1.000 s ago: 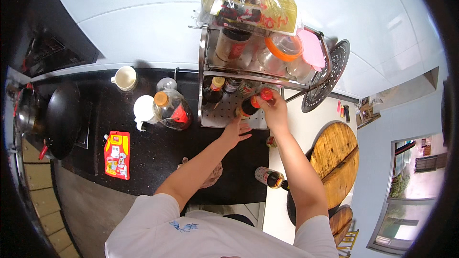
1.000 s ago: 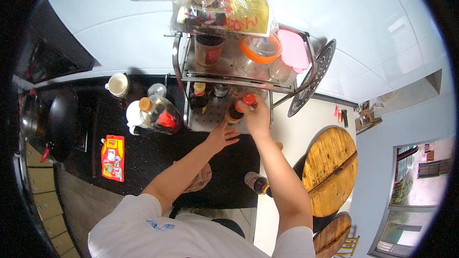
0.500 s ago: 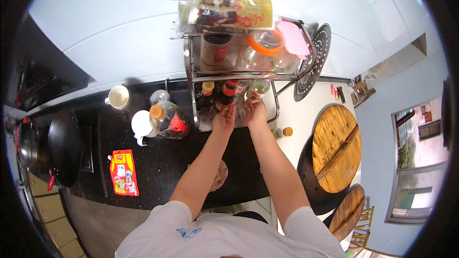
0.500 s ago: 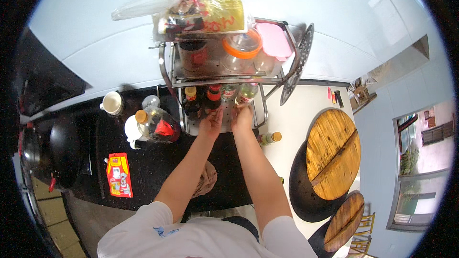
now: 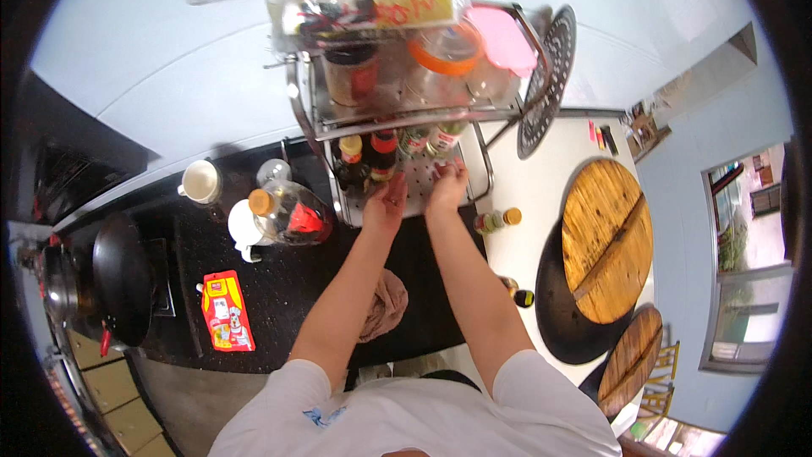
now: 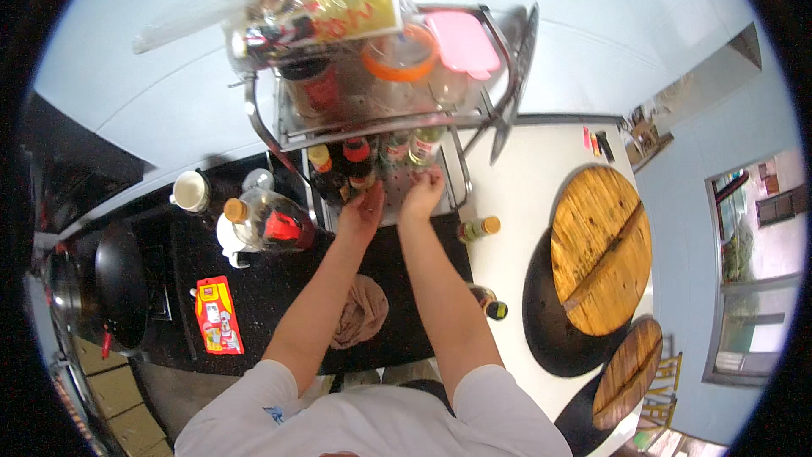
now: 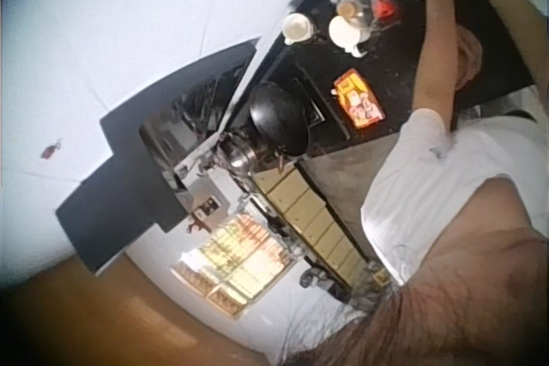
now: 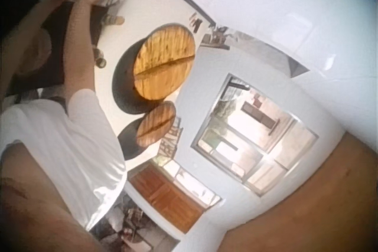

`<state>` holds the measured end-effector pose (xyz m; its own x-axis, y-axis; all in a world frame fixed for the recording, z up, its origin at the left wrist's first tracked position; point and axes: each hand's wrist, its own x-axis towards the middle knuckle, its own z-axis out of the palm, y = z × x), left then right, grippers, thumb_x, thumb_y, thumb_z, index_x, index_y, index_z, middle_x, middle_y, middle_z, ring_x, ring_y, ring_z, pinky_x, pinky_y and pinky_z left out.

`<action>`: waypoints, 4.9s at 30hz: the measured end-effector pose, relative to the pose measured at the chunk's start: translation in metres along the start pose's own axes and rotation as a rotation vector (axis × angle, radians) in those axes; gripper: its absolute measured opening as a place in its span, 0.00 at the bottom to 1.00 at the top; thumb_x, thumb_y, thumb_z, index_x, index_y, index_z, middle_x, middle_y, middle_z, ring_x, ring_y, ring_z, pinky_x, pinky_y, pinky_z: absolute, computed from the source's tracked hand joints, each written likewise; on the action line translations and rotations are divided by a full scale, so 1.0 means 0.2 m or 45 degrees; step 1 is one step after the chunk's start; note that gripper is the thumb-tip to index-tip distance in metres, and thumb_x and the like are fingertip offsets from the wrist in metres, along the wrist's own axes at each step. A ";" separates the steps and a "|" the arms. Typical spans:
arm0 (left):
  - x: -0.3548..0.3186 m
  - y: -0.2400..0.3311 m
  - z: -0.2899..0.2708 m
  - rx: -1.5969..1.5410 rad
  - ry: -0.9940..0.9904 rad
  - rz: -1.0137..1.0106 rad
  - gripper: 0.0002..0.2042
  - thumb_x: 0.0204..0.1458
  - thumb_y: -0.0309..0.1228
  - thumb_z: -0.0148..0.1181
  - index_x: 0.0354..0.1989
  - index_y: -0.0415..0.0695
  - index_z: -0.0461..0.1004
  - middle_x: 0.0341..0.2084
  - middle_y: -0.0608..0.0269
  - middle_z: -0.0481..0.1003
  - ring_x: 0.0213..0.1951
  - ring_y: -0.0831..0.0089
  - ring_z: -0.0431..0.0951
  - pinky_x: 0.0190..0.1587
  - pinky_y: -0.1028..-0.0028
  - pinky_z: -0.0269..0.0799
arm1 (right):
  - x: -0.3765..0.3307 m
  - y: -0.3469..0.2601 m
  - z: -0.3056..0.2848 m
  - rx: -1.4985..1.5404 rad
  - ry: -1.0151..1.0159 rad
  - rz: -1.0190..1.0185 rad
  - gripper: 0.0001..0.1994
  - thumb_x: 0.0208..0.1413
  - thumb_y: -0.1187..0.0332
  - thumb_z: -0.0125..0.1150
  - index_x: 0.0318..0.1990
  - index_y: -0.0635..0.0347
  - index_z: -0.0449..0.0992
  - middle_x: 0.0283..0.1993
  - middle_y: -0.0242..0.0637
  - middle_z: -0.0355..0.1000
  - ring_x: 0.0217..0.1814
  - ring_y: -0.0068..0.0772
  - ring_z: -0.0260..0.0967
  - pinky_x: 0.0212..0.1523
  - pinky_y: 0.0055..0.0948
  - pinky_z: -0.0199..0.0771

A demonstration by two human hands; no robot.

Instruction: The person wipes a wooden cutting board and the black countertop with a cloth. They then pick up various bottles and containers from a metal spice rack, wipe them individually with the cloth, and place them back on the rack or the counter.

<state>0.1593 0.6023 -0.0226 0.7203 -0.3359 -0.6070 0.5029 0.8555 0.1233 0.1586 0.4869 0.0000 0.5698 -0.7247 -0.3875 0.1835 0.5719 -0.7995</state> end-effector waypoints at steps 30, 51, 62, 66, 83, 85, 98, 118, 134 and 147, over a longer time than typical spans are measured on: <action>-0.48 -0.22 0.15 2.155 -0.445 1.201 0.42 0.35 0.39 0.80 0.60 0.43 0.62 0.36 0.54 0.80 0.35 0.59 0.82 0.38 0.66 0.76 | -0.06 -0.35 -0.98 -1.021 -0.267 -0.478 0.31 0.51 0.71 0.70 0.62 0.58 0.64 0.60 0.40 0.63 0.63 0.43 0.62 0.54 0.45 0.69; -0.29 -0.26 0.27 2.189 -0.292 1.501 0.48 0.48 0.24 0.67 0.73 0.39 0.39 0.64 0.36 0.59 0.62 0.44 0.66 0.60 0.60 0.67 | -0.27 -0.52 -0.72 -0.972 -0.562 -0.375 0.25 0.56 0.77 0.65 0.61 0.62 0.63 0.57 0.41 0.67 0.60 0.37 0.68 0.58 0.39 0.72; -0.19 -0.30 0.27 0.449 -0.197 0.227 0.43 0.52 0.15 0.45 0.74 0.41 0.27 0.58 0.43 0.63 0.59 0.59 0.69 0.61 0.62 0.65 | -0.10 -0.19 -0.43 -0.921 -0.494 -0.698 0.27 0.58 0.72 0.62 0.63 0.69 0.60 0.58 0.52 0.65 0.62 0.49 0.65 0.62 0.38 0.63; -0.14 -0.30 0.28 0.420 -0.188 0.216 0.40 0.52 0.15 0.44 0.74 0.40 0.32 0.56 0.47 0.65 0.53 0.63 0.73 0.56 0.65 0.68 | -0.05 -0.16 -0.36 -1.010 -0.435 -0.808 0.27 0.58 0.72 0.61 0.62 0.70 0.60 0.59 0.55 0.64 0.63 0.54 0.63 0.63 0.40 0.61; -0.30 -0.19 -0.04 0.794 0.143 0.668 0.41 0.53 0.18 0.50 0.74 0.52 0.37 0.69 0.60 0.51 0.67 0.61 0.58 0.63 0.65 0.60 | 0.12 -0.14 -0.25 -1.094 -0.324 -0.775 0.34 0.54 0.70 0.65 0.66 0.69 0.57 0.62 0.55 0.63 0.64 0.54 0.63 0.63 0.43 0.62; -0.30 -0.14 -0.07 0.815 0.030 0.744 0.47 0.52 0.16 0.48 0.75 0.53 0.25 0.73 0.56 0.43 0.71 0.61 0.50 0.67 0.66 0.52 | 0.09 -0.11 -0.26 -1.150 -0.277 -0.841 0.35 0.54 0.70 0.65 0.66 0.69 0.55 0.64 0.56 0.61 0.64 0.54 0.62 0.64 0.42 0.61; -0.26 0.01 -0.04 1.165 -0.059 0.743 0.50 0.50 0.16 0.49 0.73 0.49 0.17 0.74 0.50 0.42 0.73 0.62 0.47 0.70 0.71 0.44 | 0.05 0.24 -0.30 -0.863 -0.633 -0.602 0.41 0.53 0.79 0.58 0.73 0.59 0.43 0.73 0.46 0.47 0.74 0.47 0.50 0.67 0.39 0.59; -0.75 0.23 -0.46 1.668 -0.551 0.254 0.22 0.55 0.18 0.55 0.61 0.41 0.69 0.63 0.53 0.65 0.64 0.63 0.66 0.60 0.69 0.67 | -0.11 0.14 -0.31 -0.707 -0.480 -0.267 0.36 0.58 0.80 0.55 0.71 0.65 0.44 0.71 0.50 0.49 0.70 0.50 0.57 0.64 0.41 0.65; -1.36 1.24 -1.40 2.830 1.462 0.467 0.54 0.37 0.53 0.75 0.73 0.56 0.49 0.72 0.46 0.46 0.73 0.45 0.43 0.64 0.35 0.51 | 0.18 0.20 -0.23 -0.956 -0.335 -0.770 0.28 0.55 0.77 0.66 0.61 0.69 0.61 0.51 0.45 0.68 0.48 0.34 0.69 0.50 0.33 0.71; -1.50 1.04 -1.39 3.428 0.717 0.801 0.30 0.45 0.34 0.66 0.61 0.50 0.69 0.59 0.50 0.69 0.57 0.54 0.72 0.55 0.58 0.72 | -0.12 0.19 -0.31 -1.007 -0.258 -0.891 0.26 0.58 0.72 0.62 0.63 0.67 0.61 0.58 0.46 0.64 0.58 0.39 0.65 0.56 0.34 0.70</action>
<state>-0.0855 0.9912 -0.0329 0.9847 -0.0384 -0.1702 -0.0366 -0.9992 0.0132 0.1016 0.5028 -0.0495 0.6751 -0.6755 0.2966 -0.0085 -0.4091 -0.9125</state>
